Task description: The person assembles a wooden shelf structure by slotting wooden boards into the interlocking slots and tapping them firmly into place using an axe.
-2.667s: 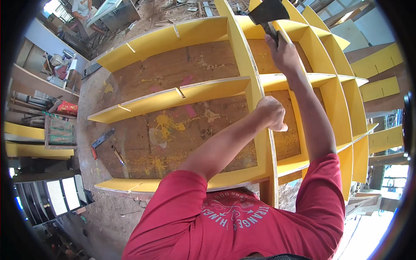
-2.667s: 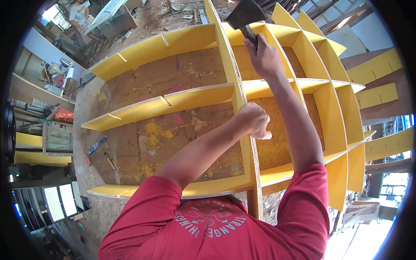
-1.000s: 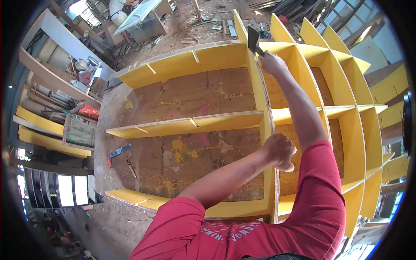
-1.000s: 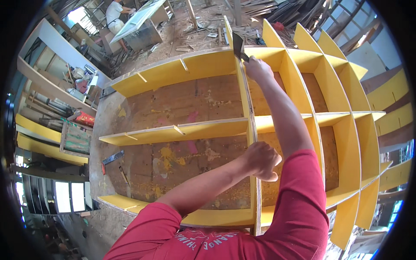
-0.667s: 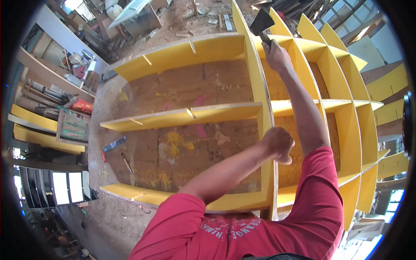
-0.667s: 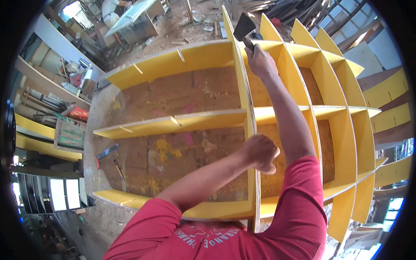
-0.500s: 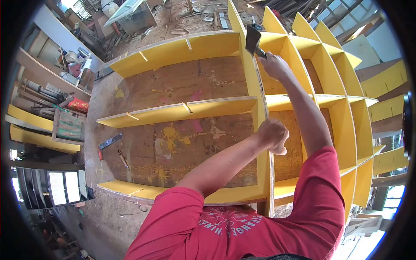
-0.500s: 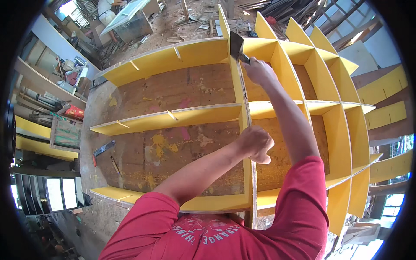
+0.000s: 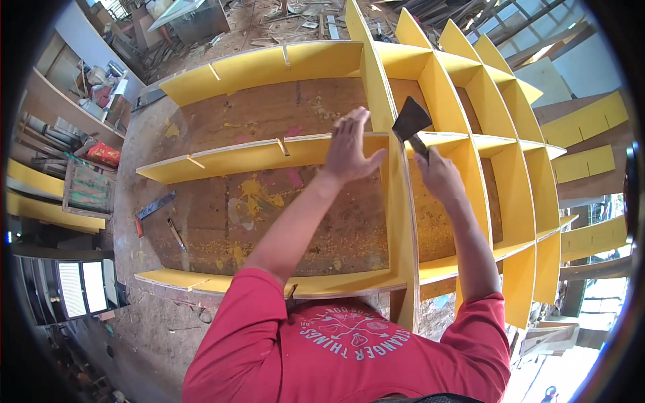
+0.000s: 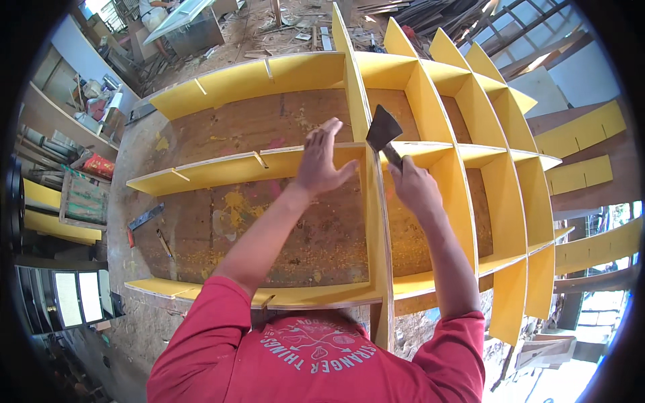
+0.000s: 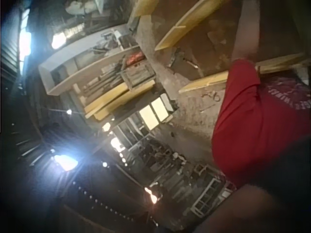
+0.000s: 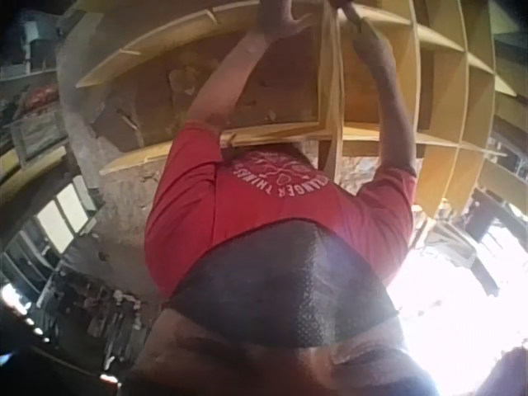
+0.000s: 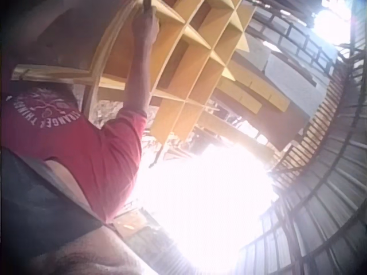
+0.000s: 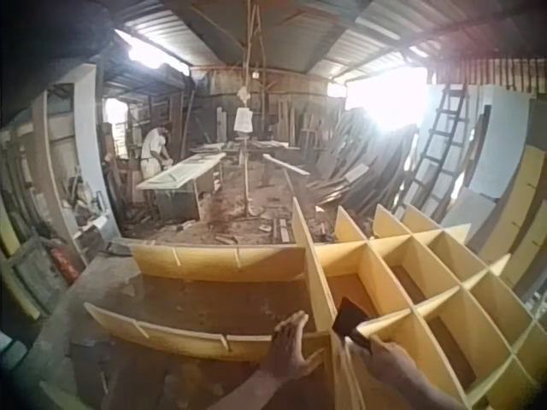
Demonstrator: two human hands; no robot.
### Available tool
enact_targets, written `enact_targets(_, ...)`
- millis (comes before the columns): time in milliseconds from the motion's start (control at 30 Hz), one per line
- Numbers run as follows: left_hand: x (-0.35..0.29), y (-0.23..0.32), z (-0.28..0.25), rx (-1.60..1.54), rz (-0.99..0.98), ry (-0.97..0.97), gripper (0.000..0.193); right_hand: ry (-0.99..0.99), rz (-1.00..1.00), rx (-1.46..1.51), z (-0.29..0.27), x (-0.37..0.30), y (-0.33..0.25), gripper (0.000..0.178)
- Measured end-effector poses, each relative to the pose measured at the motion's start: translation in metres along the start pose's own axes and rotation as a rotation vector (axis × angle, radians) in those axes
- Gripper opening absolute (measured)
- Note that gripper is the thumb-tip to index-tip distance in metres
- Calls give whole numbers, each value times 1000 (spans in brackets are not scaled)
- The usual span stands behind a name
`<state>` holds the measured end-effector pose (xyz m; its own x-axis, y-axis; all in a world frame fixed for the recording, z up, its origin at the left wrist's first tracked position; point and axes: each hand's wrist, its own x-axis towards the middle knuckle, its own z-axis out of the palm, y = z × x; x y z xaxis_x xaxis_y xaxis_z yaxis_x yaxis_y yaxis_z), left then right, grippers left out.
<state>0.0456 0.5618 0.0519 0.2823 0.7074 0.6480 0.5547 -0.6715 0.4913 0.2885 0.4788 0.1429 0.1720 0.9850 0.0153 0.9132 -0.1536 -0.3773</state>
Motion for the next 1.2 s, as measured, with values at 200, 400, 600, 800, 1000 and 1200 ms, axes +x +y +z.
enact_targets(200, -10, -64, -14, 467, -223, -621, 115, 21, -95, 1, -17, -2, 3, 51)
enact_targets(400, -1, -53, -20, 494, -322, -691, 111, 381, -38, 395, -50, -22, -45, 34)
enact_targets(600, 3, -48, -19, 517, -287, -721, 108, -167, 2, -151, 10, -18, -7, 53)
enact_targets(800, 2, -54, -21, 535, -304, -735, 105, 109, -60, 96, -10, -10, -24, 52)
enact_targets(1000, 4, -49, -22, 479, -272, -716, 104, -165, 80, -139, 13, 11, -10, 54)
enact_targets(1200, 5, -55, -18, 483, -249, -694, 103, -88, -12, -103, 3, -14, 1, 54)
